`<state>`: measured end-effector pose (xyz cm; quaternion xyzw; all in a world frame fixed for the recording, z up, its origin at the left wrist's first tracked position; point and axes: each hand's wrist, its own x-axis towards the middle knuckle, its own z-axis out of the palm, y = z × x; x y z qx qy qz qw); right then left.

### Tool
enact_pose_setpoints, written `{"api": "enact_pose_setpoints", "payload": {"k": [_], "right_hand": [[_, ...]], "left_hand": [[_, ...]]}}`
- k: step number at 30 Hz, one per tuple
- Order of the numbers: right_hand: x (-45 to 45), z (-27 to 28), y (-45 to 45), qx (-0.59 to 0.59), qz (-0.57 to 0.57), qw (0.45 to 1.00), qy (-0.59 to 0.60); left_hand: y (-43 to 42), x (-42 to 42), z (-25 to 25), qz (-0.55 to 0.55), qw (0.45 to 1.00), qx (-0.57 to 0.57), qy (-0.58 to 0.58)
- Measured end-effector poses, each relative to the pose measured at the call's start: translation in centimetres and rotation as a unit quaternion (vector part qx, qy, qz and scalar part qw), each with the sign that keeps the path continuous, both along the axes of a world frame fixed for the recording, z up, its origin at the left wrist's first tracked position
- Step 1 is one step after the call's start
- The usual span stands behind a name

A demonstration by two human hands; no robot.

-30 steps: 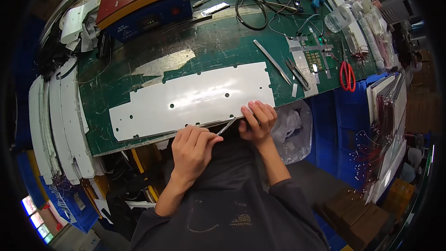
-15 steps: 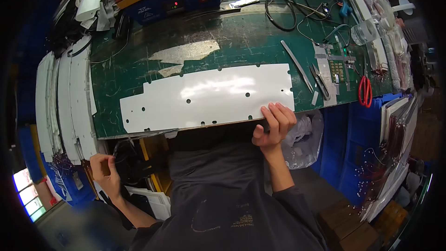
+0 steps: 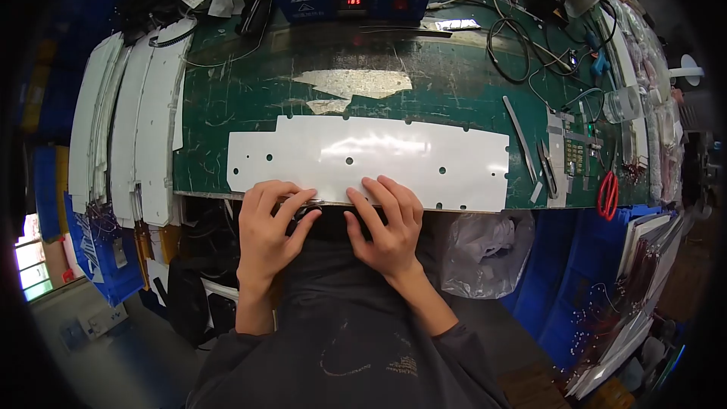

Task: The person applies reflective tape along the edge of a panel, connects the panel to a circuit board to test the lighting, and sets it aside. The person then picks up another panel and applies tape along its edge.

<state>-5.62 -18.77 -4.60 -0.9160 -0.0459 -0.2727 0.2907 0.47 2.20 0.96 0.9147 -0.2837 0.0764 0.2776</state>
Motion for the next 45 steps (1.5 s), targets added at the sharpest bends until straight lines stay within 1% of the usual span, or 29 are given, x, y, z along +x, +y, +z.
{"api": "enact_pose_setpoints", "payload": {"k": [1, 4, 7, 10, 12, 13, 14, 16, 17, 18, 20, 23, 26, 27, 28, 30, 31, 32, 34, 35, 36, 38, 39, 40, 42, 45], "right_hand": [[0.1, -0.2, 0.1, -0.011, -0.004, 1.000, -0.003], [0.1, -0.7, 0.2, -0.030, -0.017, 0.999, -0.013], [0.3, -0.9, 0.4, -0.032, -0.025, 0.999, -0.024], [0.4, -1.0, 0.5, -0.031, -0.032, 0.999, -0.027], [0.4, -1.0, 0.5, -0.024, -0.033, 0.999, -0.028], [0.5, -1.0, 0.6, -0.023, -0.034, 0.999, -0.030], [0.5, -1.1, 0.6, -0.021, -0.035, 0.999, -0.033], [0.5, -1.1, 0.7, -0.014, -0.036, 0.999, -0.033], [0.6, -1.1, 0.7, -0.009, -0.035, 0.999, -0.032], [0.6, -1.0, 0.7, -0.005, -0.035, 0.999, -0.030], [0.4, -0.7, 0.9, 0.001, -0.037, 0.999, -0.019], [0.7, 0.5, 1.5, 0.008, -0.041, 0.999, 0.011], [0.8, 2.7, 1.6, -0.001, -0.026, 0.998, 0.049], [0.7, 3.4, 1.5, -0.007, -0.019, 0.998, 0.062], [0.5, 4.1, 1.5, 0.027, 0.015, 0.998, 0.052], [0.0, 5.2, 1.3, 0.093, 0.085, 0.992, 0.032], [-0.4, 5.9, 1.2, 0.144, 0.144, 0.978, 0.040], [-0.5, 6.6, 1.0, 0.156, 0.205, 0.965, 0.042], [-1.0, 7.3, 1.6, 0.282, 0.264, 0.919, 0.082], [-1.3, 7.9, 2.1, 0.347, 0.270, 0.892, 0.101], [-1.8, 7.7, 1.9, 0.359, 0.279, 0.882, 0.126], [-2.3, 7.1, 1.4, 0.382, 0.293, 0.858, 0.176], [-1.8, 7.2, 2.1, 0.419, 0.278, 0.855, 0.127], [-1.7, 6.8, 1.9, 0.455, 0.300, 0.827, 0.140], [-1.7, 5.9, 0.9, 0.524, 0.339, 0.763, 0.169], [-1.8, 6.5, 0.2, 0.557, 0.315, 0.742, 0.200]], "left_hand": [[-0.6, 0.3, -0.1, 0.020, 0.999, -0.018, -0.040], [-0.5, 0.2, -0.9, 0.020, 0.999, -0.037, -0.021], [-0.7, 0.0, -0.8, 0.028, 0.998, -0.037, -0.050], [1.8, -0.5, 0.3, 0.091, 0.992, 0.001, -0.086], [5.5, -0.9, 1.6, 0.153, 0.984, 0.027, -0.091], [8.1, -1.2, 1.8, 0.216, 0.969, 0.051, -0.110], [11.1, -1.4, 2.0, 0.277, 0.949, 0.074, -0.129], [19.0, -1.5, 1.8, 0.399, 0.888, 0.086, -0.210], [21.3, -1.3, 2.5, 0.493, 0.826, 0.098, -0.255], [23.2, -1.3, 3.4, 0.580, 0.752, 0.109, -0.295], [26.7, -2.8, 5.8, 0.628, 0.692, 0.090, -0.343], [25.6, -4.2, 7.9, 0.552, 0.745, 0.127, -0.352], [18.1, -4.1, 8.0, 0.401, 0.866, 0.042, -0.295], [16.4, -4.0, 7.2, 0.347, 0.894, -0.020, -0.282], [14.7, -3.9, 6.2, 0.290, 0.915, -0.084, -0.267], [10.1, -4.1, 5.2, 0.203, 0.950, -0.146, -0.186], [7.9, -4.0, 4.9, 0.158, 0.959, -0.178, -0.153], [5.8, -4.0, 4.5, 0.113, 0.964, -0.209, -0.120], [3.2, -4.4, 3.8, 0.053, 0.974, -0.211, -0.054], [2.3, -4.3, 3.4, 0.029, 0.973, -0.225, -0.046], [1.5, -4.3, 3.2, 0.004, 0.971, -0.237, -0.037], [-0.3, -4.4, 3.2, -0.007, 0.959, -0.285, -0.007], [-0.8, -4.2, 3.2, -0.029, 0.953, -0.303, 0.000], [-1.1, -4.1, 2.8, -0.049, 0.952, -0.303, -0.007], [-1.6, -4.0, 2.8, -0.078, 0.941, -0.328, 0.034], [-1.8, -3.6, 2.1, -0.108, 0.930, -0.342, 0.084]]}}
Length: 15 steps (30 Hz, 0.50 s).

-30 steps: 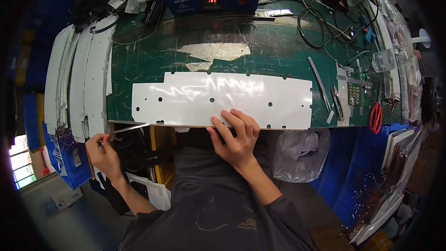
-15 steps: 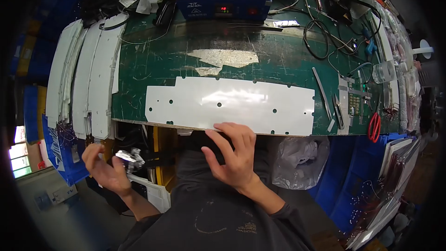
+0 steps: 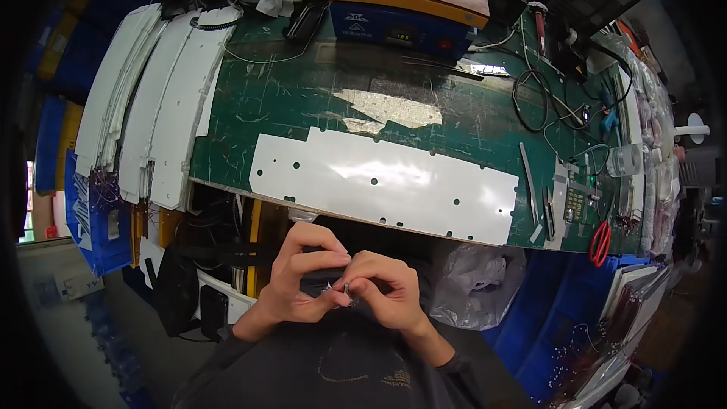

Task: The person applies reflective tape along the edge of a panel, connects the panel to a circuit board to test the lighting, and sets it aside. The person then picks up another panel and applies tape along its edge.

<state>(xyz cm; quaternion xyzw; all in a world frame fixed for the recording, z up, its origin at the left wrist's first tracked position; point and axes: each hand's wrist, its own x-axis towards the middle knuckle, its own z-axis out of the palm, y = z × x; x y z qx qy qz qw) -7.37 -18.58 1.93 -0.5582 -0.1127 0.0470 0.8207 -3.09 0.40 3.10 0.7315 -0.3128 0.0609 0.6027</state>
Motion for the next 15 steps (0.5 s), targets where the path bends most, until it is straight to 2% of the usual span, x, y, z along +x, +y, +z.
{"api": "enact_pose_setpoints", "payload": {"k": [2, 4, 5, 7, 8, 9, 13, 14, 15], "right_hand": [[0.0, 1.0, 0.0, -0.024, -0.018, 0.999, 0.034], [0.5, 0.1, -0.1, -0.043, -0.110, 0.991, 0.068], [0.9, -0.4, -0.1, -0.052, -0.157, 0.983, 0.084], [1.7, -0.5, -0.5, -0.105, -0.180, 0.978, 0.027], [2.2, -0.1, -0.4, -0.129, -0.195, 0.972, 0.016], [2.6, 0.2, -0.3, -0.153, -0.211, 0.965, 0.003], [4.7, 0.4, -0.4, -0.245, -0.256, 0.929, -0.109], [4.9, 0.2, -0.4, -0.232, -0.246, 0.936, -0.093], [5.3, 0.4, -0.3, -0.291, -0.258, 0.911, -0.136]], "left_hand": [[0.3, 0.6, 1.2, -0.041, 0.997, -0.035, 0.046], [0.7, 0.4, 2.2, -0.065, 0.993, -0.064, 0.078], [1.1, 0.5, 2.6, -0.028, 0.998, -0.009, 0.049], [1.8, 1.0, 3.2, 0.052, 0.994, 0.100, -0.010], [1.8, 1.1, 2.9, 0.115, 0.987, 0.110, 0.022], [1.6, 1.3, 2.6, 0.187, 0.973, 0.106, 0.082], [3.4, 3.8, 0.0, 0.349, 0.886, 0.304, -0.030], [3.5, 4.1, -0.4, 0.383, 0.852, 0.353, -0.053], [3.6, 4.2, -0.9, 0.387, 0.843, 0.370, -0.050]]}}
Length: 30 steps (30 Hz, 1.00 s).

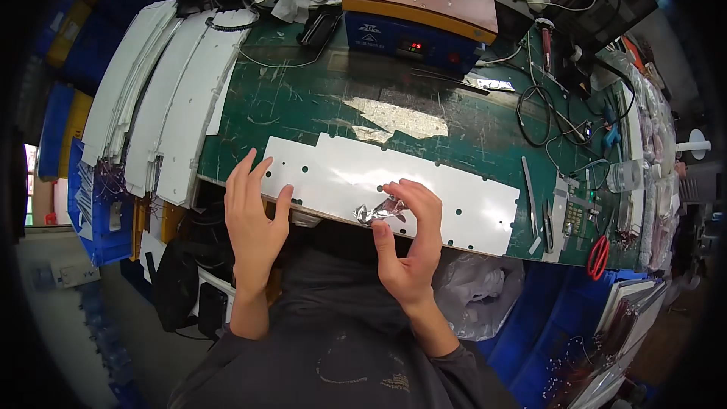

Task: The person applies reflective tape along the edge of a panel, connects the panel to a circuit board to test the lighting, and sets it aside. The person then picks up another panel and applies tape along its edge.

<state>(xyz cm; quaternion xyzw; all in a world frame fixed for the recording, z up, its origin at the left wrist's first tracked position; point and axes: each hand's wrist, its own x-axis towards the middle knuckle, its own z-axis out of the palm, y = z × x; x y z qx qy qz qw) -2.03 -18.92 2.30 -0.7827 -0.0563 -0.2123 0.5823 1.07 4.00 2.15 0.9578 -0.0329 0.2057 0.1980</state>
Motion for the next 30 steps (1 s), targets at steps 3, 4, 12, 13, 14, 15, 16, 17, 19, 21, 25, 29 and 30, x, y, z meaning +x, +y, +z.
{"api": "enact_pose_setpoints", "payload": {"k": [3, 4, 12, 13, 14, 15, 16, 17, 19, 21, 25, 29, 30], "right_hand": [[1.5, 0.2, 1.1, -0.123, -0.052, 0.990, -0.053], [1.8, -0.1, 1.4, -0.139, -0.055, 0.987, -0.051], [4.2, -2.7, 4.1, -0.130, 0.005, 0.987, -0.098], [4.2, -3.5, 4.5, -0.131, 0.022, 0.987, -0.090], [4.2, -4.0, 4.7, -0.132, 0.039, 0.987, -0.082], [4.2, -4.2, 4.7, -0.183, 0.057, 0.980, -0.056], [4.3, -4.2, 4.7, -0.195, 0.062, 0.977, -0.058], [4.4, -4.0, 4.6, -0.206, 0.067, 0.974, -0.060], [4.4, -3.8, 4.6, -0.225, 0.076, 0.970, -0.057], [4.3, -3.6, 4.7, -0.242, 0.085, 0.965, -0.048], [4.4, -3.7, 4.6, -0.268, 0.095, 0.957, -0.049], [4.2, -3.1, 4.6, -0.246, 0.105, 0.963, -0.037], [4.2, -2.9, 4.7, -0.233, 0.106, 0.966, -0.035]], "left_hand": [[0.1, 0.1, -1.4, 0.013, 0.999, 0.030, 0.015], [0.2, 0.0, -1.7, 0.008, 0.999, 0.027, 0.017], [0.3, 1.0, -1.1, 0.017, 0.998, -0.057, 0.028], [0.5, 1.3, -1.3, 0.030, 0.997, -0.064, 0.026], [0.8, 1.6, -1.4, 0.043, 0.996, -0.071, 0.024], [1.0, 1.9, -1.2, 0.058, 0.995, -0.067, 0.048], [1.3, 2.2, -1.0, 0.072, 0.993, -0.062, 0.073], [1.5, 2.3, -0.9, 0.087, 0.990, -0.058, 0.097], [1.8, 2.7, -0.9, 0.057, 0.995, -0.014, 0.077], [1.6, 2.9, -0.6, 0.035, 0.998, 0.010, 0.052], [0.3, 2.5, 0.7, 0.011, 1.000, 0.027, 0.008], [0.0, 2.4, 1.6, 0.001, 1.000, -0.008, 0.020], [-0.1, 2.5, 1.6, -0.006, 1.000, -0.012, 0.024]]}}
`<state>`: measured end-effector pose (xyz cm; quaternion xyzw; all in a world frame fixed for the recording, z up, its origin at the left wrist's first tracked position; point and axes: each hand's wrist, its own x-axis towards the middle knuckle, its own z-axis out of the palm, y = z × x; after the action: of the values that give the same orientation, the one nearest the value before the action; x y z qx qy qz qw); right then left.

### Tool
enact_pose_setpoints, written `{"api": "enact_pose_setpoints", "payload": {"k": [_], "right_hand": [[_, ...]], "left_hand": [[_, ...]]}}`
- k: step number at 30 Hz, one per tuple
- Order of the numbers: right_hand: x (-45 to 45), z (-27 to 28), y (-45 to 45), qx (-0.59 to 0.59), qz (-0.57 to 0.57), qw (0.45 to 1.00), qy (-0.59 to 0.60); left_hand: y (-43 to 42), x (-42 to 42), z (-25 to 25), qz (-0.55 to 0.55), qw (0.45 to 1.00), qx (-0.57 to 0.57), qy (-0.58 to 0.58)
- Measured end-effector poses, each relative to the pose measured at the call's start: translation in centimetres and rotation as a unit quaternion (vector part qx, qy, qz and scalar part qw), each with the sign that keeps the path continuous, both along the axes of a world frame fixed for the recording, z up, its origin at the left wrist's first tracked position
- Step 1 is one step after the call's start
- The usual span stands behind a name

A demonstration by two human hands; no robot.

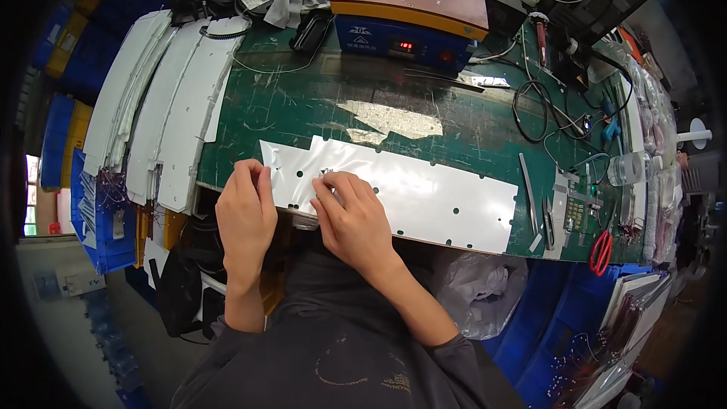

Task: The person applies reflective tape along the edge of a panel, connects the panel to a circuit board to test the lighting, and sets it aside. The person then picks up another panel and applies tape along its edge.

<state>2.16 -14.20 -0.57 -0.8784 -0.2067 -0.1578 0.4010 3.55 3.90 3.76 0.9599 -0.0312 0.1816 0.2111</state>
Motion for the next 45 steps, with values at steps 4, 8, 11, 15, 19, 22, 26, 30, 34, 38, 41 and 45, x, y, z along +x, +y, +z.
{"api": "enact_pose_setpoints", "payload": {"k": [4, 8, 11, 15, 19, 22, 26, 30, 34, 38, 41, 45], "right_hand": [[0.1, -0.4, 0.0, -0.005, -0.001, 1.000, -0.007], [0.1, -0.2, 0.0, 0.000, 0.002, 1.000, 0.004], [0.2, -0.2, -0.1, -0.019, 0.009, 1.000, 0.008], [0.2, -0.4, -0.3, -0.003, 0.015, 1.000, 0.011], [0.0, 0.3, -0.3, 0.008, 0.008, 1.000, 0.026], [0.1, 0.6, -0.4, 0.014, 0.002, 0.999, 0.040], [0.2, 0.8, -0.1, 0.056, -0.015, 0.996, 0.064], [0.6, -0.5, 0.3, 0.026, -0.041, 0.998, 0.038], [0.4, -0.6, 0.2, 0.229, -0.074, 0.967, 0.086], [0.0, 0.7, -1.4, 0.380, -0.098, 0.873, 0.291], [-0.5, 0.3, -3.7, 0.468, -0.140, 0.848, 0.206], [-3.4, 4.5, -11.4, 0.664, -0.257, 0.697, 0.085]], "left_hand": [[-1.0, 0.2, 0.0, -0.025, 1.000, -0.004, 0.010], [-1.6, 0.1, 0.6, -0.050, 0.998, 0.005, 0.026], [-1.6, 0.2, 0.1, -0.130, 0.990, 0.048, 0.025], [-2.5, -0.5, -0.4, -0.154, 0.986, 0.052, 0.019], [-1.6, -1.2, 1.0, -0.092, 0.977, -0.170, 0.088], [-2.2, -1.8, 1.5, -0.167, 0.957, -0.231, 0.044], [-2.7, -2.2, 0.9, -0.140, 0.917, -0.360, 0.100], [-2.9, -1.0, -0.6, -0.134, 0.832, -0.519, 0.141], [-1.7, 1.2, -3.0, -0.107, 0.902, -0.402, 0.120], [-2.6, 1.6, -4.9, -0.105, 0.952, -0.277, 0.081], [-3.7, 1.0, -3.5, -0.098, 0.975, -0.181, 0.078], [-4.2, 0.8, -3.8, -0.129, 0.991, -0.040, 0.006]]}}
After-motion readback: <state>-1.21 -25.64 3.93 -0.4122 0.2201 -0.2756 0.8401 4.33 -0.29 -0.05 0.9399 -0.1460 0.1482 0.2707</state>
